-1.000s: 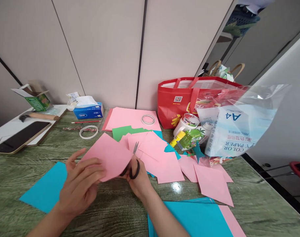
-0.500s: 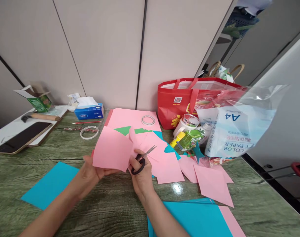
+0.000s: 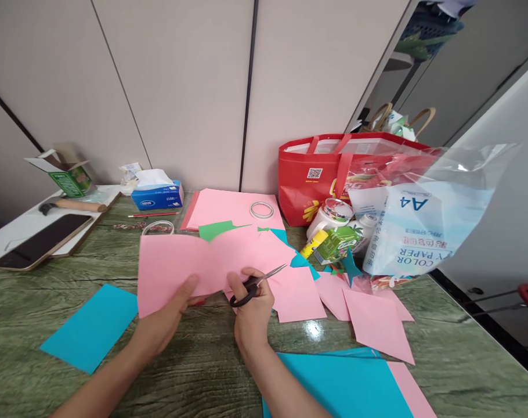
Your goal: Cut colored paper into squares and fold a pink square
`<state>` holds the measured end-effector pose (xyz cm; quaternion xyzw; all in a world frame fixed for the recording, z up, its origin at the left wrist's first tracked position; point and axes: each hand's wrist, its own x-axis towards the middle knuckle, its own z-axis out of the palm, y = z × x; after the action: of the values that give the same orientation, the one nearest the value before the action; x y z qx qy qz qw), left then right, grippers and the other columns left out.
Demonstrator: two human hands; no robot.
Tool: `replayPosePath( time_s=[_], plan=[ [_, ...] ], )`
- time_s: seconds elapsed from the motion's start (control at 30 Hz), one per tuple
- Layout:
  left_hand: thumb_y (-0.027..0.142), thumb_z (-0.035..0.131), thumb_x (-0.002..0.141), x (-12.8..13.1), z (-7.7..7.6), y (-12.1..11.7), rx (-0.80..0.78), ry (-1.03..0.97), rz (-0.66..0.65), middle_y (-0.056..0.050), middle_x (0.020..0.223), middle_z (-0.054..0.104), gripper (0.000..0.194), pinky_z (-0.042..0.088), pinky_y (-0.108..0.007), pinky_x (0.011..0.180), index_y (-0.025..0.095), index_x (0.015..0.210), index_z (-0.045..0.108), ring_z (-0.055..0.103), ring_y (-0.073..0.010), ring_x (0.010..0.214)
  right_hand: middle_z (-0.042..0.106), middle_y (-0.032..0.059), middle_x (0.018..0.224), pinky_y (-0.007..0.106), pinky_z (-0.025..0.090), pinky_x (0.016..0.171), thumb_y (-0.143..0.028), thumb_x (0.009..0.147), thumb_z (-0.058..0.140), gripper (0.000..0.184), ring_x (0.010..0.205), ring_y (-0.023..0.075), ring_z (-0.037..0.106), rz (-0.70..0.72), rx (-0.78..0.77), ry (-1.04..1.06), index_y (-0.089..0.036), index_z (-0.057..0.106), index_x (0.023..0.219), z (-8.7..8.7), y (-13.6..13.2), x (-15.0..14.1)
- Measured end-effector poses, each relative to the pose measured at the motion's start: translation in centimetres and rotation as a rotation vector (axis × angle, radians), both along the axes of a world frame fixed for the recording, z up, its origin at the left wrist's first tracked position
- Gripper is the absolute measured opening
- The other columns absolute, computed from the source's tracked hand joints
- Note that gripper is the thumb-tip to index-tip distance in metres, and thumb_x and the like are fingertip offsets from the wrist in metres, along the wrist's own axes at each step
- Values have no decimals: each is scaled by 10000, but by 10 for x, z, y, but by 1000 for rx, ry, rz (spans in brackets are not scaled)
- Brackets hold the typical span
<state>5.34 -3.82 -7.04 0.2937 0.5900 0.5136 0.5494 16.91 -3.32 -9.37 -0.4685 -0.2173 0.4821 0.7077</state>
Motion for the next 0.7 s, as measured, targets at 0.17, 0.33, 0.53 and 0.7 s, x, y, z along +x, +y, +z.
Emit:
replayPosePath(
  time_s=[0.17,0.33,0.53,0.7],
  plan=[
    [294,703,642,5,11,6,167,-340,17,-70,1013,673,448,550,-440,743,200,1066,594,653,-257,851,475,-82,586,195,403,480,-265,584,748,320,469,49,464,-44,31,-42,-184,500,769,3,1,1],
    [229,724,617,-9,20,16,310,-333,114,-48,1004,681,466,543,-433,759,208,1064,593,633,-253,912,592,-27,627,271,455,600,-297,624,727,302,586,129,586,258,135,-167,-186,528,822,5,-3,4],
    [253,722,617,-18,28,22,395,-324,131,-56,1020,677,457,512,-446,818,203,1053,594,616,-262,957,645,7,728,256,433,632,-292,523,798,496,650,129,591,1041,70,-55,-189,550,941,6,-15,-1],
    [397,691,629,-17,11,16,220,-169,145,-77,879,711,337,457,-418,896,154,859,658,635,-255,913,620,2,682,255,415,638,-381,547,770,425,631,119,563,1108,28,-61,-164,572,856,5,-18,-3]
  ],
)
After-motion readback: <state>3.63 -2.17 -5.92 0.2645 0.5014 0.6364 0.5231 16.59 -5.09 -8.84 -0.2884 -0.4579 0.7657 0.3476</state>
